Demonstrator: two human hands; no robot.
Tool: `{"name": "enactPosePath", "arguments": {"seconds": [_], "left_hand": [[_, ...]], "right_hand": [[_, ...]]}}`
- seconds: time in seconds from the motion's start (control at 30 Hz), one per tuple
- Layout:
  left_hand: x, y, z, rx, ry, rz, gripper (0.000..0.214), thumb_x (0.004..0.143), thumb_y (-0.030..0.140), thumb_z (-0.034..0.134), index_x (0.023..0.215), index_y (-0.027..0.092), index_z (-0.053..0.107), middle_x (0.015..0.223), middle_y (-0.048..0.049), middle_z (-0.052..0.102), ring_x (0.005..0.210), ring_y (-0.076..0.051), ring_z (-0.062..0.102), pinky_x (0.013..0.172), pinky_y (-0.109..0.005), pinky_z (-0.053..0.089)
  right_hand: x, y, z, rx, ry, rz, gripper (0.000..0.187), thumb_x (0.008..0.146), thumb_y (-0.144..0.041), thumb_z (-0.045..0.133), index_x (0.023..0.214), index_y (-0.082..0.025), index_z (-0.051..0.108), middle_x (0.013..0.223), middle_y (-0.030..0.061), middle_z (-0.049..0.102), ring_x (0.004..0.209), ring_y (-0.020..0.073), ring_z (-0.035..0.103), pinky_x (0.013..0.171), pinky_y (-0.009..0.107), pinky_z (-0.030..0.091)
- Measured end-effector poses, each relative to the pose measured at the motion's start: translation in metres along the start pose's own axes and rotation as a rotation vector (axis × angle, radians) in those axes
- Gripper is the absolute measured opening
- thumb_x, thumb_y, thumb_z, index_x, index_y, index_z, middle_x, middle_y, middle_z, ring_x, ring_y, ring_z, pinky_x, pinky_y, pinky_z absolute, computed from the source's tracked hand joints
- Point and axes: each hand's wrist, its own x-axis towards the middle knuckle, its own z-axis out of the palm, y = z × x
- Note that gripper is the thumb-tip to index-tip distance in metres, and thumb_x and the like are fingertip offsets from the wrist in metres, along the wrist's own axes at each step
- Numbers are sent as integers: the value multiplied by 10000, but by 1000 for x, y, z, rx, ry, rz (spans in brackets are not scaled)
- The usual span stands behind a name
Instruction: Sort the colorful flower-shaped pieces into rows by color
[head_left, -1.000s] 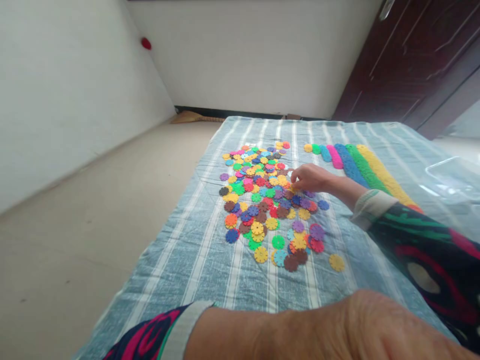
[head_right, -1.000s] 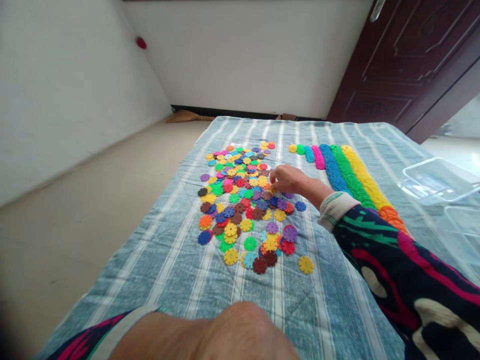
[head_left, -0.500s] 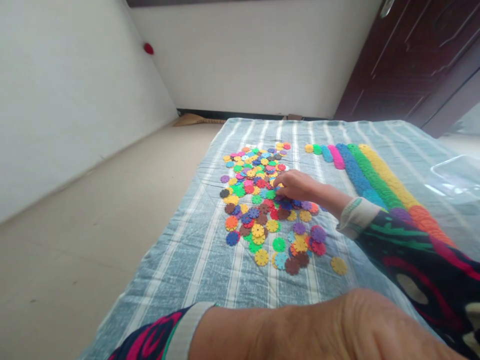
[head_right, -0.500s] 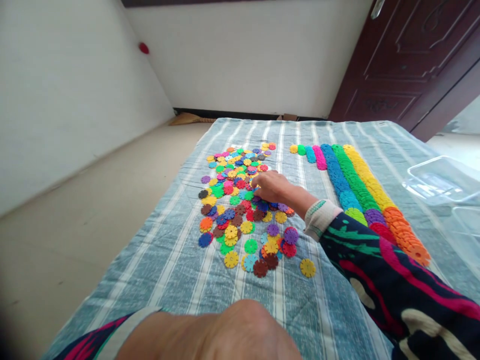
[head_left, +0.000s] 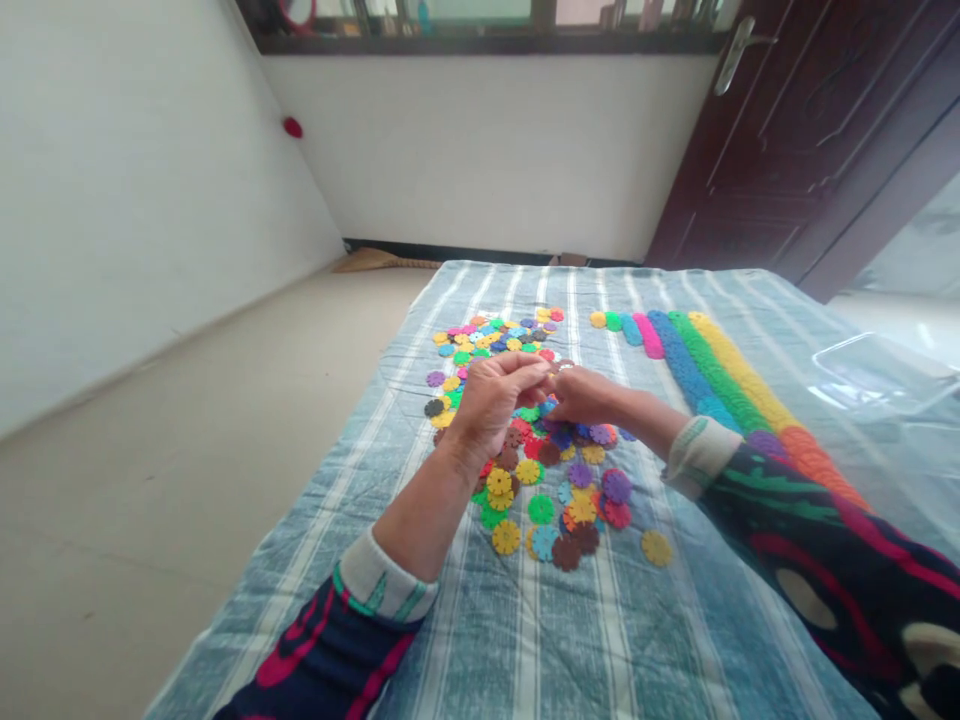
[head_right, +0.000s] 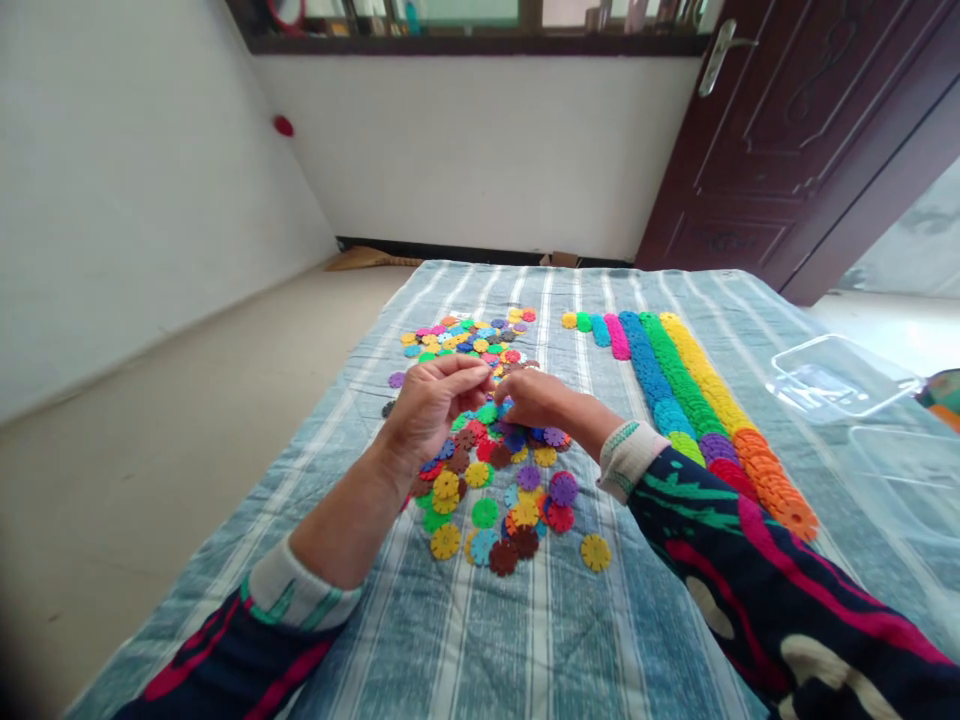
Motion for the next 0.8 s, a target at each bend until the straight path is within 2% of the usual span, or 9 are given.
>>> {"name": "enactPosePath", "arguments": {"seconds": [0.07, 0.17, 0.33, 0.47, 0.63, 0.8], "left_hand": [[14, -20, -13, 177, 158, 53, 191, 679, 332, 683, 709, 143, 675, 594, 6, 632, 519, -87, 518, 541, -226, 435], [25, -42, -28, 445, 211, 109, 158, 720, 304, 606, 702, 161, 673, 584, 20, 612, 556, -115, 537, 584, -243, 456], [24, -53, -33, 867, 31, 254, 119, 744, 228, 597, 724, 177, 702, 739, -12, 669, 716, -147, 606, 721, -258, 472], [23, -53, -31, 1092, -128, 277, 132, 757, 256, 640, 801, 178, 737, 769, -28, 639, 728, -155, 590, 685, -257, 450], [24, -54, -32, 1159, -192, 254, 141, 796, 286, 640, 816, 192, 743, 782, -21, 633, 772, -155, 589, 701, -251, 440], [25, -57, -33, 1158, -200, 263, 157, 828, 246, 587, 790, 196, 731, 783, -21, 629, 805, -157, 597, 720, -250, 444]], "right_hand": [[-2, 2, -3, 27, -38, -25, 344, 748, -225, 710, 1091, -244, 738, 939, 31, 721, 781, 161, 622, 676, 233, 436], [-3, 4, -7, 58, -92, -28, 378, 738, -226, 722, 1116, -236, 735, 831, 16, 710, 716, 150, 609, 640, 228, 421], [-4, 4, -9, 100, -108, -5, 321, 828, -157, 583, 1091, -233, 749, 798, 16, 712, 714, 135, 622, 651, 212, 423], [-3, 3, -7, 33, -89, 2, 338, 784, -197, 665, 1104, -271, 745, 880, 15, 725, 783, 156, 633, 657, 216, 415], [-1, 1, -9, 2, -121, -7, 360, 756, -194, 684, 1102, -270, 747, 863, -1, 721, 765, 147, 624, 622, 205, 392], [-3, 0, -11, 9, -127, -15, 355, 752, -204, 698, 1100, -255, 747, 854, -3, 721, 754, 140, 621, 620, 199, 388]]}}
